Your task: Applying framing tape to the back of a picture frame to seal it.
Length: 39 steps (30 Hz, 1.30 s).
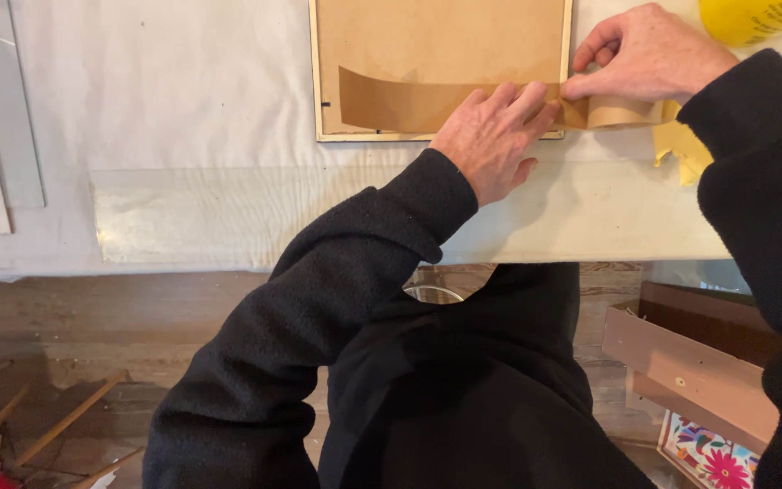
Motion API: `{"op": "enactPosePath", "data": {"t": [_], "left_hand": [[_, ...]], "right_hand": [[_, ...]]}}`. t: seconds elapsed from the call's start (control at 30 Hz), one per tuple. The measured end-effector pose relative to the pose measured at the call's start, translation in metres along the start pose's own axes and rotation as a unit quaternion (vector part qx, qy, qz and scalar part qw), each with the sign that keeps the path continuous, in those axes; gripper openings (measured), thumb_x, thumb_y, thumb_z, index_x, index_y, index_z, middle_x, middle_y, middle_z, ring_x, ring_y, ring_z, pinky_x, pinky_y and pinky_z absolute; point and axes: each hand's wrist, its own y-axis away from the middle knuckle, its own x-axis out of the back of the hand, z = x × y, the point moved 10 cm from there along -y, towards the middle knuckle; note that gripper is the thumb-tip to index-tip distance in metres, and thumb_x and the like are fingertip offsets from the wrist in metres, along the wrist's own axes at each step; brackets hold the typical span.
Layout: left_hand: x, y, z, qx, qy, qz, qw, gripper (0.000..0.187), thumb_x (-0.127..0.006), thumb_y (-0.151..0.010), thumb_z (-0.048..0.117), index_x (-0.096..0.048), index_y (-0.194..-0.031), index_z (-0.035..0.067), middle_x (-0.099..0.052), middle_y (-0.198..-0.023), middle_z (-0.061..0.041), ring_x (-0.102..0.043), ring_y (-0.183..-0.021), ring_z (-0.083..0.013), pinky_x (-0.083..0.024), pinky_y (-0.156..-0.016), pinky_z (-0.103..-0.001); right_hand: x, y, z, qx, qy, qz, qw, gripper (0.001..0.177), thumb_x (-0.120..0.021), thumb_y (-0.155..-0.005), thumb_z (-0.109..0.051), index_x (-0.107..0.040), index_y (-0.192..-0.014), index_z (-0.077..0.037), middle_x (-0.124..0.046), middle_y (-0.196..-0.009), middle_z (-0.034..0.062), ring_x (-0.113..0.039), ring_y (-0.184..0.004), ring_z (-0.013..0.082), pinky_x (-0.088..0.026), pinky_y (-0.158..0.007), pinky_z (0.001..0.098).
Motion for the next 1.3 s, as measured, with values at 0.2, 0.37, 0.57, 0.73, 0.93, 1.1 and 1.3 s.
{"op": "enactPosePath", "data": {"t": [0.2, 0.37, 0.57, 0.73, 0.93, 1.1, 1.3], "left_hand": [[0.004, -0.001, 0.001, -0.002, 0.005, 0.011, 1.000, 0.071, -0.077, -0.078, 0.042, -0.055, -0.135, 0.007, -0.050, -0.123, -0.007, -0.056, -0.107, -0.0236, -0.051, -0.079, -0.041], [0.007, -0.004, 0.001, -0.007, 0.012, 0.024, 1.000, 0.073, -0.078, -0.077, 0.042, -0.055, -0.136, 0.006, -0.050, -0.122, -0.008, -0.056, -0.106, -0.0244, -0.051, -0.080, -0.041], [0.009, -0.004, 0.000, -0.002, 0.019, 0.013, 1.000, 0.068, -0.077, -0.079, 0.042, -0.056, -0.133, 0.006, -0.051, -0.121, -0.008, -0.057, -0.104, -0.0243, -0.052, -0.081, -0.042], [0.003, -0.006, -0.014, 0.026, 0.089, 0.038, 0.995, 0.049, -0.075, -0.088, 0.035, -0.058, -0.127, 0.011, -0.056, -0.118, -0.008, -0.061, -0.104, -0.0255, -0.052, -0.085, -0.043], [-0.010, -0.033, -0.026, 0.095, 0.168, -0.003, 0.981, 0.056, -0.073, -0.087, 0.027, -0.054, -0.136, 0.008, -0.060, -0.116, -0.010, -0.065, -0.107, -0.0306, -0.054, -0.087, -0.047], [-0.011, -0.064, -0.016, 0.076, 0.168, -0.033, 0.982, 0.068, -0.082, -0.074, 0.030, -0.056, -0.132, 0.007, -0.058, -0.113, -0.016, -0.060, -0.107, -0.0365, -0.052, -0.083, -0.051], [-0.009, -0.074, -0.014, 0.068, 0.156, -0.036, 0.985, 0.052, -0.088, -0.061, 0.026, -0.068, -0.107, 0.011, -0.059, -0.111, -0.013, -0.058, -0.113, -0.0359, -0.051, -0.089, -0.050]], "right_hand": [[0.002, 0.001, -0.002, 0.006, -0.007, 0.007, 1.000, 0.039, -0.087, -0.078, -0.036, -0.079, -0.097, -0.004, -0.067, -0.081, 0.0043, -0.059, -0.070, 0.0146, -0.050, -0.064, 0.0287], [0.005, 0.003, -0.005, 0.021, -0.015, 0.016, 1.000, 0.039, -0.087, -0.077, -0.035, -0.079, -0.097, -0.004, -0.067, -0.080, 0.0040, -0.060, -0.071, 0.0148, -0.050, -0.066, 0.0287], [0.011, 0.010, -0.011, 0.029, -0.026, 0.058, 0.998, 0.037, -0.086, -0.080, -0.035, -0.078, -0.098, -0.003, -0.066, -0.079, 0.0030, -0.060, -0.070, 0.0130, -0.050, -0.066, 0.0286], [0.055, 0.056, -0.012, 0.089, -0.081, 0.196, 0.973, 0.039, -0.082, -0.092, -0.040, -0.074, -0.103, -0.003, -0.065, -0.086, 0.0012, -0.058, -0.078, 0.0111, -0.049, -0.074, 0.0306], [0.067, 0.144, -0.077, 0.141, 0.157, 0.305, 0.929, 0.059, -0.090, -0.082, -0.043, -0.069, -0.118, -0.002, -0.063, -0.105, 0.0150, -0.065, -0.090, 0.0289, -0.055, -0.077, 0.0431], [0.053, 0.144, -0.042, 0.049, 0.051, 0.272, 0.960, 0.070, -0.088, -0.084, -0.048, -0.063, -0.131, -0.003, -0.062, -0.120, 0.0177, -0.072, -0.093, 0.0303, -0.056, -0.079, 0.0470], [0.050, 0.147, -0.024, 0.059, -0.040, 0.284, 0.956, 0.062, -0.085, -0.087, -0.036, -0.061, -0.132, -0.001, -0.067, -0.129, 0.0185, -0.072, -0.100, 0.0323, -0.058, -0.086, 0.0439]]}}
